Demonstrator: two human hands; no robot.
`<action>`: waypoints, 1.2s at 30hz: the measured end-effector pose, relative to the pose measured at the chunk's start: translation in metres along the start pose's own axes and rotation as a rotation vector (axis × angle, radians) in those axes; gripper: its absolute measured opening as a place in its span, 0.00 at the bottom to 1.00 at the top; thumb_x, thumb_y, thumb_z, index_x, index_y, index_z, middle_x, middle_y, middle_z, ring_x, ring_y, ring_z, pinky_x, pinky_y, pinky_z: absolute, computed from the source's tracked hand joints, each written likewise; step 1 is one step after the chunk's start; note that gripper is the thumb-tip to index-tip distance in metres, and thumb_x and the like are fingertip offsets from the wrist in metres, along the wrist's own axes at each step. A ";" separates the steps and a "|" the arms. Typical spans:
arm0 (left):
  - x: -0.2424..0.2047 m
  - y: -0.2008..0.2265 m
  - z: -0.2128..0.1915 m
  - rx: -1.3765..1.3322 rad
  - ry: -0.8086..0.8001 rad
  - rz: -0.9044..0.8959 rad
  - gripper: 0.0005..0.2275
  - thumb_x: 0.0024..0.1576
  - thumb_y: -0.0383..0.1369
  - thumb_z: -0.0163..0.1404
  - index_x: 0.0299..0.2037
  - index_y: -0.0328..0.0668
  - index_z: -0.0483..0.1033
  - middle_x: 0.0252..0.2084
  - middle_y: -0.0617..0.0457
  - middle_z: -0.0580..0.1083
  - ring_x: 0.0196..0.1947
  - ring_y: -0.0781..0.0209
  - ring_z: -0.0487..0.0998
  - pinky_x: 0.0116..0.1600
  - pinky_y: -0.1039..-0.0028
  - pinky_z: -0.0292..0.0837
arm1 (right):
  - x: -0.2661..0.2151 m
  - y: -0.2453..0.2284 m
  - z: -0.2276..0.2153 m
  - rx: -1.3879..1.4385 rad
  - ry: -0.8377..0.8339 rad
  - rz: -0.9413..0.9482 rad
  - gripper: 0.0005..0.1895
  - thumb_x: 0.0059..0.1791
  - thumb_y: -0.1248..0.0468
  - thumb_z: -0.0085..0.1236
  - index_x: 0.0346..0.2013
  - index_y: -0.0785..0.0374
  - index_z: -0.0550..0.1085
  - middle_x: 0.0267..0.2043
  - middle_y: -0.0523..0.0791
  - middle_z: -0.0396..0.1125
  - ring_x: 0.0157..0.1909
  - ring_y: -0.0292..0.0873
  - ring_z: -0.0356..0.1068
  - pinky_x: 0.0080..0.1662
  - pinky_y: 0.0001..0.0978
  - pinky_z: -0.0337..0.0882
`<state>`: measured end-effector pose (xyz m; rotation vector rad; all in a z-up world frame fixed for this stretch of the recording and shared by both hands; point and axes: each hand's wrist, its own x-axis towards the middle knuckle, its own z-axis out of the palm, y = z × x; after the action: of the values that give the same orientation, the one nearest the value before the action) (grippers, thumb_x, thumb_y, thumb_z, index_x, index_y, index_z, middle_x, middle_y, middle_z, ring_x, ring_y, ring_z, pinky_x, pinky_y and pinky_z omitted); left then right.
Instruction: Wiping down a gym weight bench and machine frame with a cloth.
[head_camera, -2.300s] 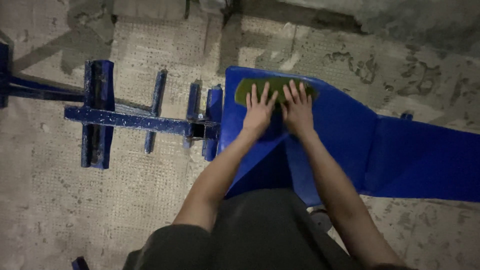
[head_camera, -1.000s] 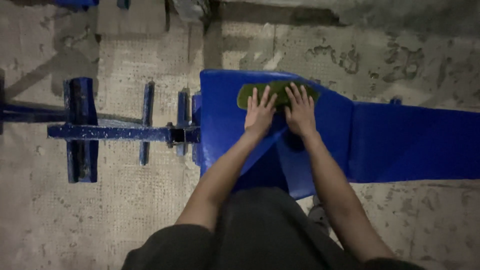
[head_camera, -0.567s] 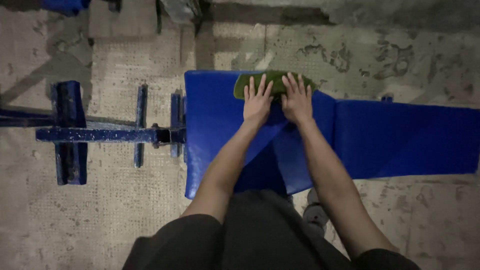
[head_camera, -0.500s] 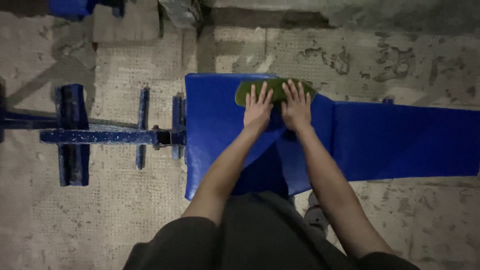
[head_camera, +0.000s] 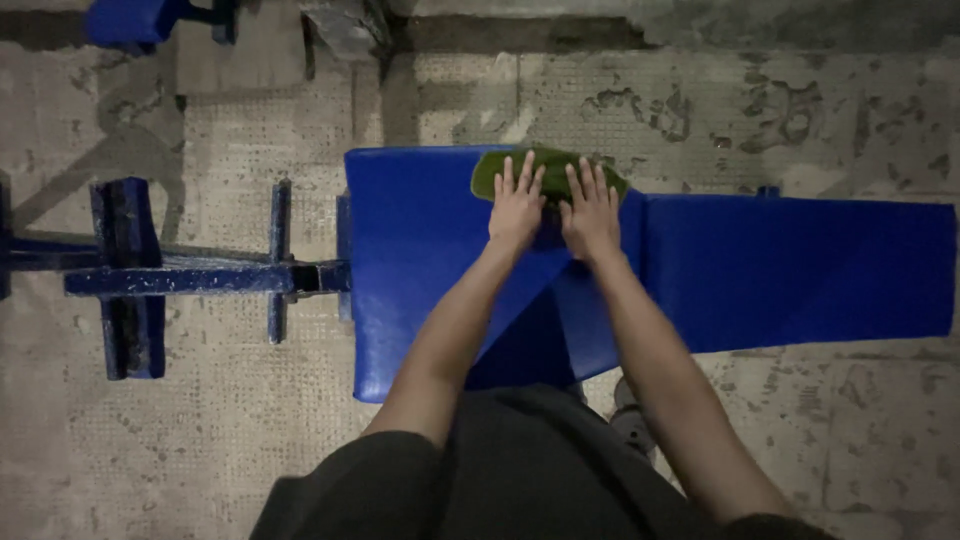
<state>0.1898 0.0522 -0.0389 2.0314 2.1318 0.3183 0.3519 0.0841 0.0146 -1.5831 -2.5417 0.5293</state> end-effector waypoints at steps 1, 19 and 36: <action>-0.010 0.008 -0.004 -0.001 -0.001 0.003 0.28 0.62 0.42 0.48 0.73 0.48 0.60 0.80 0.51 0.46 0.78 0.34 0.44 0.75 0.44 0.47 | -0.014 0.001 -0.002 -0.001 0.001 0.003 0.37 0.56 0.55 0.49 0.78 0.51 0.50 0.83 0.45 0.37 0.81 0.54 0.36 0.74 0.59 0.44; -0.026 0.057 0.013 -0.034 -0.052 0.074 0.26 0.65 0.41 0.45 0.73 0.43 0.60 0.80 0.48 0.45 0.78 0.36 0.44 0.76 0.47 0.48 | -0.046 0.039 -0.007 0.058 0.117 -0.011 0.39 0.53 0.62 0.51 0.77 0.62 0.52 0.81 0.53 0.44 0.79 0.61 0.43 0.72 0.59 0.48; -0.008 0.070 0.038 -0.012 0.011 0.167 0.24 0.62 0.35 0.45 0.70 0.41 0.65 0.78 0.45 0.53 0.77 0.37 0.51 0.75 0.48 0.53 | -0.041 0.064 0.014 0.201 0.219 0.000 0.35 0.52 0.70 0.48 0.75 0.69 0.57 0.80 0.57 0.45 0.81 0.64 0.41 0.75 0.53 0.49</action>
<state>0.2678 0.0487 -0.0565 2.2104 1.9651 0.3654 0.4215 0.0696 -0.0166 -1.4819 -2.2527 0.5572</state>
